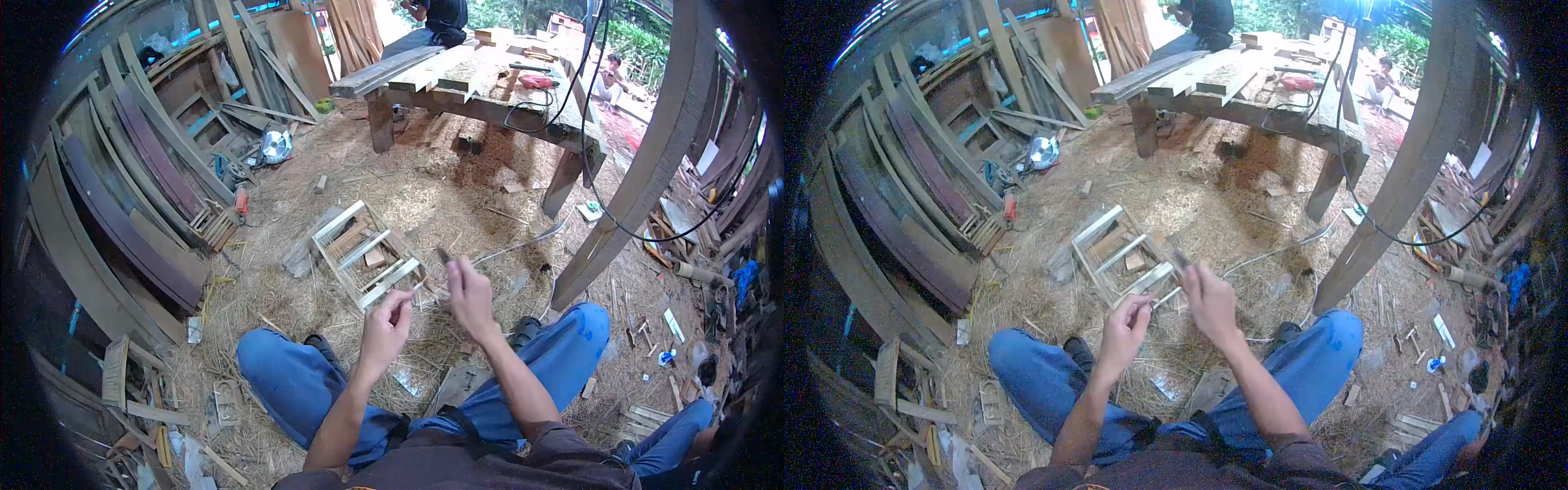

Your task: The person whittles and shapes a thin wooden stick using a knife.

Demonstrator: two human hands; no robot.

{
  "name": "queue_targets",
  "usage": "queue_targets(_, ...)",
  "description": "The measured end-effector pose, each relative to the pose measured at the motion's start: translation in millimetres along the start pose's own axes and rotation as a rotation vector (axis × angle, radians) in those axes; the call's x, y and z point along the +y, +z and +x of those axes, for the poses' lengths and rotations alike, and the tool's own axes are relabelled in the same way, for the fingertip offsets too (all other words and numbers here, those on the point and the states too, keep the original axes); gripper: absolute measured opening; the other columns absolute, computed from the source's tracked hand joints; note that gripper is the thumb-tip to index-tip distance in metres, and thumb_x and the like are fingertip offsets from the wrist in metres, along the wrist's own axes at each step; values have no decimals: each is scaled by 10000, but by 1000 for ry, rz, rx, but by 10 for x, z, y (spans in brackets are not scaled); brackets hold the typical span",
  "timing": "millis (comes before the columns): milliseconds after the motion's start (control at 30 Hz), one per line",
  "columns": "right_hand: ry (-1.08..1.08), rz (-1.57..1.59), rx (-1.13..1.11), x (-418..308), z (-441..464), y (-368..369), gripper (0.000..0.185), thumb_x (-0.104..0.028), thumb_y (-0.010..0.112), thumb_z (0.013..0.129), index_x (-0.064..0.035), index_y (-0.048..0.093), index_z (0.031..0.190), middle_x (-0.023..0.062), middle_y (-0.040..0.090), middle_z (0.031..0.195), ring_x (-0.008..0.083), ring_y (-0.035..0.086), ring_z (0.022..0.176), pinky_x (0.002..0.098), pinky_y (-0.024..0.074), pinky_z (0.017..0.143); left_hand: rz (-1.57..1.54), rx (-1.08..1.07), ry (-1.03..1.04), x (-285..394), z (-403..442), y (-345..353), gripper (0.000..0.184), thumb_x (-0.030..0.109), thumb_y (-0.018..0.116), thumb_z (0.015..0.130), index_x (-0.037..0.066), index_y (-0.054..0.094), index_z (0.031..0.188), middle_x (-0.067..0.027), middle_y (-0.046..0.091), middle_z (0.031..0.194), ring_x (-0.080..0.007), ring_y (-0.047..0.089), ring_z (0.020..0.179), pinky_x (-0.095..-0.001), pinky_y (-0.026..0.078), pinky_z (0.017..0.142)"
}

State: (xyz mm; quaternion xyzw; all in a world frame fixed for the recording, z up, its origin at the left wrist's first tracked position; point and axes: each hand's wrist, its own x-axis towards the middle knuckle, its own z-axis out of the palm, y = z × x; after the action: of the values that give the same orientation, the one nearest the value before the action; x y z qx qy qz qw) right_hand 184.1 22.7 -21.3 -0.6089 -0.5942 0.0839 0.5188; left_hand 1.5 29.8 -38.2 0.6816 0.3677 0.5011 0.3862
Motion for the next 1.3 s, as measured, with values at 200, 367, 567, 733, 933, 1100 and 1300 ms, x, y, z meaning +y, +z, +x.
queue_targets(200, -111, -45, -183, -17, -258, 56, 245, -259, 539, 1036, -39, 556, 929, 223, 597, 659, 435, 637, 635, 492, 449, 534, 54, -91, -76, -39, -41, -41, 198, 46, 589, 989, -21, 659, 1161, 25, 631, 869, -4, 514, 721, -203, 411, 584)
queue_targets(367, 106, 34, 78, 49, 54, 9, 248, -234, 517, 1041, -20, 535, 915, 243, 584, 653, 458, 615, 620, 525, 428, 524, 136, -101, 0, 61, -67, -30, 174, 48, 610, 980, -2, 681, 1131, 53, 573, 758, 0, 466, 654, -211, 367, 533)
queue_targets(567, 37, 43, 57, 129, -121, 13, 234, -200, 505, 1034, -12, 511, 893, 244, 563, 643, 460, 593, 613, 505, 411, 523, 136, -147, -139, 131, -109, -101, 177, 57, 619, 977, 12, 685, 1135, 50, 557, 717, -9, 451, 637, -223, 354, 524)
queue_targets(733, 33, 33, 32, 109, -88, 12, 226, -171, 541, 1003, -9, 568, 848, 220, 552, 606, 397, 598, 541, 485, 429, 518, 154, -150, -74, 176, -86, -60, 170, 67, 622, 979, 7, 689, 1123, 57, 525, 695, -11, 427, 624, -226, 342, 519)
queue_targets(933, 88, 32, 108, 97, 60, -78, 211, -161, 535, 1000, -5, 604, 875, 211, 564, 603, 339, 600, 512, 450, 437, 510, 149, -126, -54, 143, -78, -44, 164, 75, 634, 973, 8, 694, 1111, 66, 495, 672, -13, 409, 596, -228, 331, 508)
queue_targets(1100, 73, 84, 119, 93, -164, 40, 257, -188, 499, 1031, 7, 611, 906, 205, 547, 590, 304, 578, 492, 441, 422, 506, 240, -145, -116, 210, -116, -79, 159, 68, 639, 968, 10, 689, 1107, 63, 506, 675, -15, 404, 594, -228, 329, 510)
queue_targets(1300, 95, 77, 140, 95, 78, -94, 273, -199, 521, 1017, 14, 616, 875, 211, 540, 581, 291, 575, 477, 444, 420, 494, 117, -119, 9, 118, -101, 27, 138, 66, 638, 976, 11, 685, 1093, 36, 542, 670, -27, 409, 592, -237, 341, 510)
